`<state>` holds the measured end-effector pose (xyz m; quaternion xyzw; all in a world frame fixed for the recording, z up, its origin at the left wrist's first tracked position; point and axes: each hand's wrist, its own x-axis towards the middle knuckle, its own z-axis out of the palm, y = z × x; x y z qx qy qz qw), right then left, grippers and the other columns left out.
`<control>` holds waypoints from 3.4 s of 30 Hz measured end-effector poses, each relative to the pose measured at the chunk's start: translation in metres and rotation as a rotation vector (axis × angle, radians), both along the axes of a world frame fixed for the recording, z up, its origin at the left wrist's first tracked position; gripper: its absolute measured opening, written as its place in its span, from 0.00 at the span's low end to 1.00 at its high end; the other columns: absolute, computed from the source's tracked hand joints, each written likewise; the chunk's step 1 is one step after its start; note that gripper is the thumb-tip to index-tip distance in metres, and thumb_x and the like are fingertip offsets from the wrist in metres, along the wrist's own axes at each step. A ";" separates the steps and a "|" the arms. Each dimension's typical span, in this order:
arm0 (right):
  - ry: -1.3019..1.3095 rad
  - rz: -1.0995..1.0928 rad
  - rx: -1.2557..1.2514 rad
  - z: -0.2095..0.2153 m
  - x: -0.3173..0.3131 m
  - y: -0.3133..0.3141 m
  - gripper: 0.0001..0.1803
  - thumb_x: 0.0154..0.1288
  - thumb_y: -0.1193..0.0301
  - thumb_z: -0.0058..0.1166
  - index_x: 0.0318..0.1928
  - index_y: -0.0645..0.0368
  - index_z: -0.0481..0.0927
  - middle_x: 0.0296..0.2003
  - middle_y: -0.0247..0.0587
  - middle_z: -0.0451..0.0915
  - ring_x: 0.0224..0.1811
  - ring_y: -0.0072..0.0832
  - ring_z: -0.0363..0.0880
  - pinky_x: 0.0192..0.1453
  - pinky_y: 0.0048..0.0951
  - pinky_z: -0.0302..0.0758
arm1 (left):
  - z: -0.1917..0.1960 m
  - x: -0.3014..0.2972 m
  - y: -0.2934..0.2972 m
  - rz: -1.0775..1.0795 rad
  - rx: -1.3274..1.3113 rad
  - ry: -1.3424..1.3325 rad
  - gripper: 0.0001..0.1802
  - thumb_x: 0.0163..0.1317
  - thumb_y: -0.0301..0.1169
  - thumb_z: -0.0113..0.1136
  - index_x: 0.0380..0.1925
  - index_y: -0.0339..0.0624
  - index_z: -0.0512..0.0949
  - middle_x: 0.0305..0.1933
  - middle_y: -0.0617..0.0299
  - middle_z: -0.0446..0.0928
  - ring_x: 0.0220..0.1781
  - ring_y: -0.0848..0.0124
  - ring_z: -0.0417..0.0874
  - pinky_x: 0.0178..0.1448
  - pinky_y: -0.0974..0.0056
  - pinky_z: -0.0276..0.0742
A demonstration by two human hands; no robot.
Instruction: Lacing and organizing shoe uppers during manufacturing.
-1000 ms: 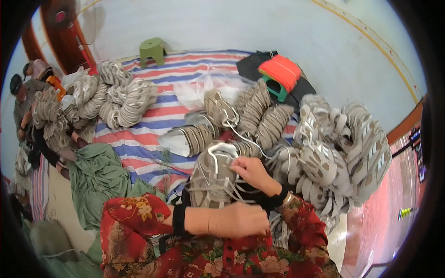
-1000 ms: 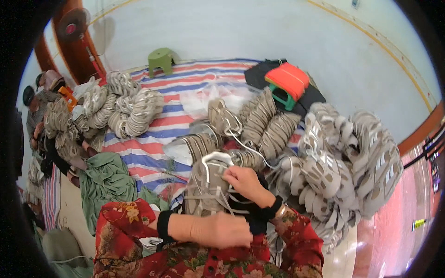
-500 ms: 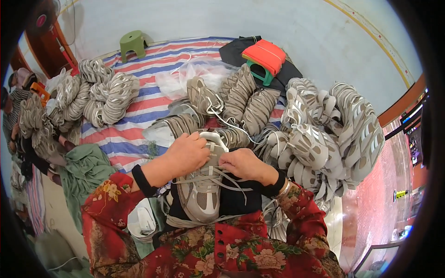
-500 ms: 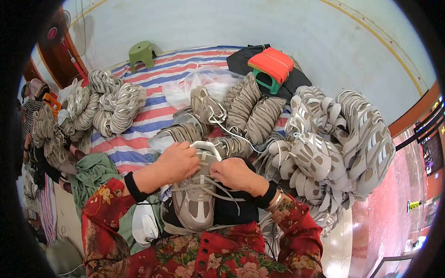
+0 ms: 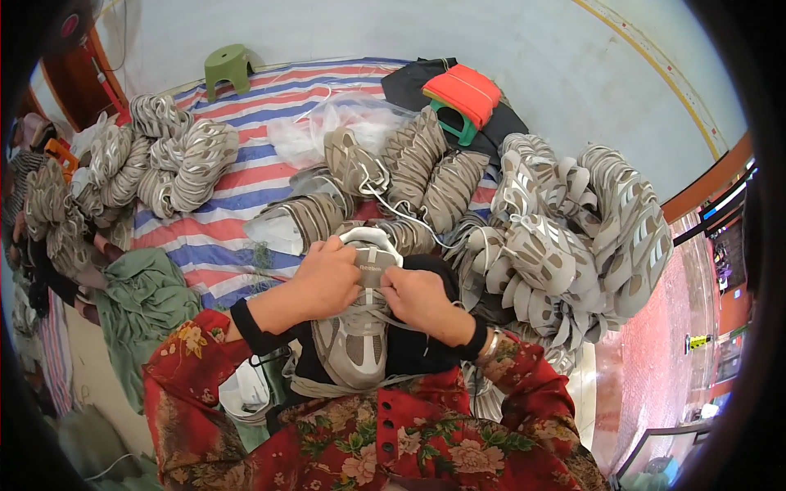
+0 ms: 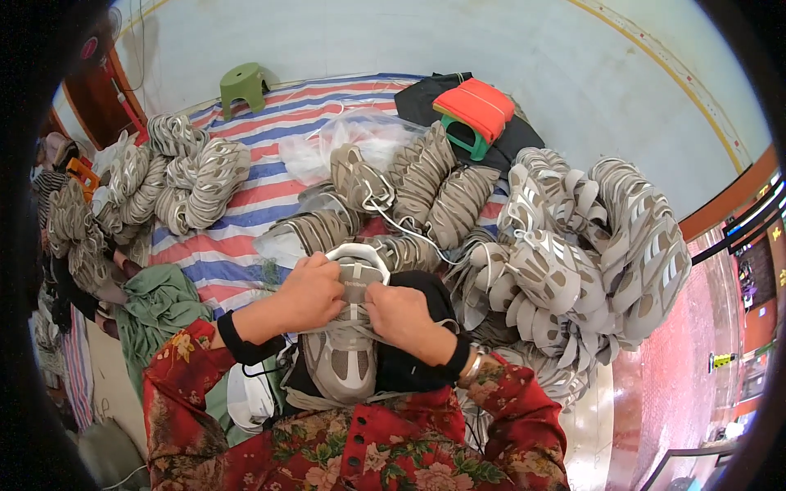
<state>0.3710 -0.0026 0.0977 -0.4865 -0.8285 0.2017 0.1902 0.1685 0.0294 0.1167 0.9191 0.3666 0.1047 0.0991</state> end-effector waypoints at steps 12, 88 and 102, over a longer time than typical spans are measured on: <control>0.745 -0.127 -0.897 0.001 -0.002 -0.009 0.10 0.68 0.69 0.49 0.42 0.63 0.78 0.23 0.34 0.79 0.18 0.16 0.71 0.24 0.17 0.70 | 0.017 0.002 -0.005 -0.016 -0.135 0.035 0.09 0.42 0.38 0.62 0.19 0.45 0.80 0.34 0.58 0.71 0.46 0.57 0.68 0.54 0.55 0.62; 0.950 -0.034 -1.172 0.000 0.021 -0.017 0.16 0.67 0.71 0.48 0.54 0.60 0.71 0.23 0.36 0.78 0.16 0.21 0.76 0.18 0.20 0.73 | 0.015 0.023 -0.018 0.035 0.060 0.036 0.09 0.45 0.36 0.65 0.21 0.44 0.78 0.34 0.61 0.71 0.46 0.59 0.69 0.53 0.52 0.66; 0.478 -0.004 -0.594 0.025 0.020 0.007 0.17 0.67 0.69 0.48 0.55 0.60 0.73 0.20 0.34 0.75 0.14 0.18 0.71 0.17 0.23 0.68 | 0.013 0.012 -0.044 0.199 -0.019 0.002 0.13 0.57 0.38 0.59 0.20 0.43 0.74 0.22 0.58 0.74 0.23 0.56 0.77 0.26 0.54 0.71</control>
